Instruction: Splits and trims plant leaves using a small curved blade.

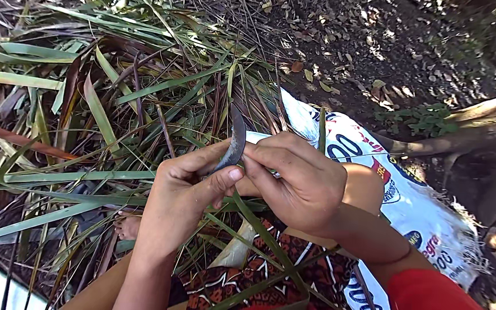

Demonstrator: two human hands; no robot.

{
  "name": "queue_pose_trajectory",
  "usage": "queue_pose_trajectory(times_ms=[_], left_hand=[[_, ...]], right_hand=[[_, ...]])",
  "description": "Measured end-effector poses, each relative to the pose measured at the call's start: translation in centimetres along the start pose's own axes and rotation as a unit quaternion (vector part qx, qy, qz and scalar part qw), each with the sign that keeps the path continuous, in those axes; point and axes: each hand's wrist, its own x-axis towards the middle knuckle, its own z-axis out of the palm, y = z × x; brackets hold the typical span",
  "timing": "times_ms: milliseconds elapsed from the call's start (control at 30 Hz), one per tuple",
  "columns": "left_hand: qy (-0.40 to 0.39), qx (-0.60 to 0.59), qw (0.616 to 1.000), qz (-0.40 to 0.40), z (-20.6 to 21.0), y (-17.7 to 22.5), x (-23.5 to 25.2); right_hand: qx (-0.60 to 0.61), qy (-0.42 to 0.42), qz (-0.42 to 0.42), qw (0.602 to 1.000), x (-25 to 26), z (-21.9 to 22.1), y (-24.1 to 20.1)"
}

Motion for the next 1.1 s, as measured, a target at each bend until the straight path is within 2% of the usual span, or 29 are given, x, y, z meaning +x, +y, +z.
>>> queue_pose_trajectory(times_ms=[233,500,667,867,1100], left_hand=[[0.004,-0.02,1.0,-0.014,-1.1,0.4,0.3],[-0.062,-0.028,0.997,-0.041,-0.7,0.2,0.3],[-0.034,-0.061,0.997,-0.036,-0.4,0.0,0.3],[-0.019,-0.078,0.996,-0.027,-0.2,0.0,0.5],[-0.018,-0.076,0.997,-0.022,-0.7,0.3,0.6]], right_hand=[[-0.024,-0.001,-0.025,0.999,-0.3,-0.5,0.1],[-0.034,-0.001,-0.024,0.999,-0.2,-0.1,0.4],[-0.035,-0.003,-0.03,0.999,-0.4,0.0,0.4],[0.018,-0.014,0.057,0.998,-0.1,-0.1,-0.2],[0.134,-0.041,0.122,0.983,0.1,-0.4,-0.2]])
